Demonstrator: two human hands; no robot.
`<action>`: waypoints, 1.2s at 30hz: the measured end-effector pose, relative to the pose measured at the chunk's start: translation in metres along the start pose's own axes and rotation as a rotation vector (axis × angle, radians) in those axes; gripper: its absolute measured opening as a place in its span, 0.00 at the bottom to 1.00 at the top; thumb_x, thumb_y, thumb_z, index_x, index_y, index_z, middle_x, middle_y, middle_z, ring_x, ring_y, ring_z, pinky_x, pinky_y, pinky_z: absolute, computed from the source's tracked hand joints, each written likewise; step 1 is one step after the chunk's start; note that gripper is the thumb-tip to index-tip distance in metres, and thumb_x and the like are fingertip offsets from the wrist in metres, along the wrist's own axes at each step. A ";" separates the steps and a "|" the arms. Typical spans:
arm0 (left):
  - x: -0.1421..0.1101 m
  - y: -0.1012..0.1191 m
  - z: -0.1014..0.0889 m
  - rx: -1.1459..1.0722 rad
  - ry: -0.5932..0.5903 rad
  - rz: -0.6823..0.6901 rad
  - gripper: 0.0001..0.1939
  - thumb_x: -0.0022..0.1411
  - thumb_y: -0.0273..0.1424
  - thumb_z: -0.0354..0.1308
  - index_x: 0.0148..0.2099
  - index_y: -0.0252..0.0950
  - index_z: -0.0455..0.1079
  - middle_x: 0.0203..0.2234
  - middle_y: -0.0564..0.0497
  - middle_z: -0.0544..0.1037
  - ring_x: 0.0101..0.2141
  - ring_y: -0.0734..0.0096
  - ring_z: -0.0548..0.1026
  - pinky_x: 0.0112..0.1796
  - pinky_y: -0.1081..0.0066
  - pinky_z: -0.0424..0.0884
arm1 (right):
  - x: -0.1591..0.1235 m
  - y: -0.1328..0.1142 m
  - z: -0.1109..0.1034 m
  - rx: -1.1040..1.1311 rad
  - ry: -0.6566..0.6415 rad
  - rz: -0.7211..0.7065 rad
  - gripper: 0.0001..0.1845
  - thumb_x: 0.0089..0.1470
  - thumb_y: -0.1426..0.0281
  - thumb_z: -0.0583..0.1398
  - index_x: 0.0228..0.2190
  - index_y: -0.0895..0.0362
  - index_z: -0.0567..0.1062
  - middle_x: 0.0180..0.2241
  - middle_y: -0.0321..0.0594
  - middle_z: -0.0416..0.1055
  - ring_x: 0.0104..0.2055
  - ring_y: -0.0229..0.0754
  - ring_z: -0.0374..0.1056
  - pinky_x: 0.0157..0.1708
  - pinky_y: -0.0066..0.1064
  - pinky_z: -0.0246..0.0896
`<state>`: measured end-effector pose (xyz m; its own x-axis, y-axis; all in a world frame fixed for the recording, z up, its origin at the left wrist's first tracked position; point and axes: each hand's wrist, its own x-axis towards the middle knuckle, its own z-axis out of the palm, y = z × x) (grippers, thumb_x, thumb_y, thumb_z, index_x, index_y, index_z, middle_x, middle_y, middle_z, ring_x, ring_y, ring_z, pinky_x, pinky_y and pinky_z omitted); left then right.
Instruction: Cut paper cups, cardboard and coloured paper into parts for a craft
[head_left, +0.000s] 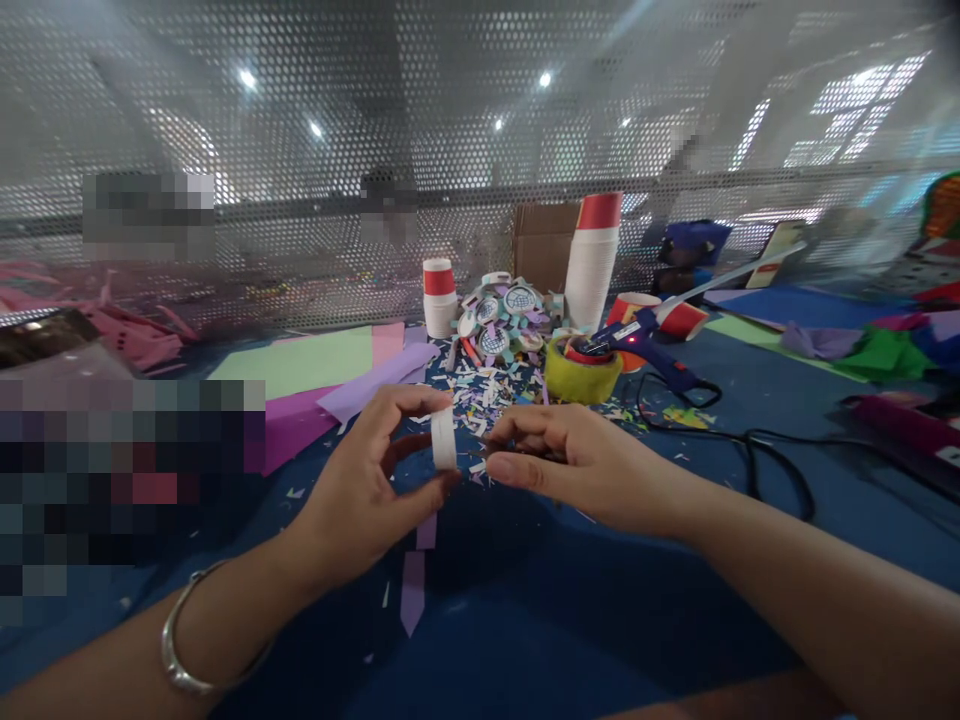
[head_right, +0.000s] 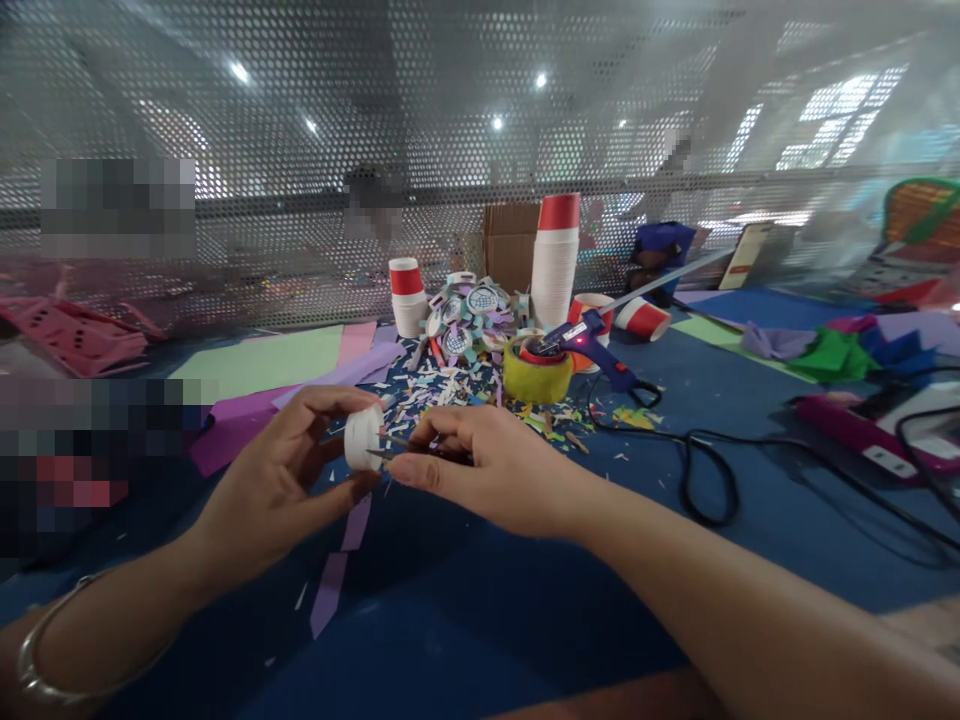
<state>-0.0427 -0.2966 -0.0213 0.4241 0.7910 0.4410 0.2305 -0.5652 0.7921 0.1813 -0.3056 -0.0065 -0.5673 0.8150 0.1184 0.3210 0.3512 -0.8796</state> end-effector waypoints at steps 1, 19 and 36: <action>0.000 0.000 0.000 0.024 -0.003 0.028 0.22 0.56 0.25 0.62 0.52 0.41 0.63 0.49 0.46 0.66 0.53 0.60 0.67 0.53 0.58 0.70 | 0.000 0.000 0.000 -0.006 0.000 0.003 0.16 0.60 0.56 0.56 0.38 0.57 0.71 0.26 0.32 0.63 0.26 0.33 0.56 0.25 0.27 0.48; -0.004 0.006 0.003 0.179 0.008 0.119 0.24 0.57 0.24 0.61 0.54 0.49 0.65 0.53 0.47 0.63 0.57 0.54 0.63 0.50 0.55 0.73 | -0.003 -0.007 0.000 -0.103 -0.005 -0.012 0.13 0.59 0.59 0.57 0.32 0.57 0.72 0.21 0.29 0.59 0.22 0.32 0.54 0.21 0.26 0.44; -0.005 0.007 0.003 0.154 0.068 0.046 0.23 0.57 0.27 0.63 0.52 0.49 0.63 0.49 0.50 0.65 0.52 0.58 0.68 0.52 0.53 0.72 | -0.001 -0.004 0.001 -0.143 0.011 -0.013 0.17 0.60 0.56 0.56 0.29 0.57 0.70 0.20 0.28 0.55 0.20 0.31 0.52 0.20 0.26 0.44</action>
<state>-0.0405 -0.3057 -0.0193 0.3782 0.7744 0.5072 0.3459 -0.6264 0.6985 0.1795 -0.3087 -0.0034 -0.5639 0.8147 0.1350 0.4190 0.4231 -0.8034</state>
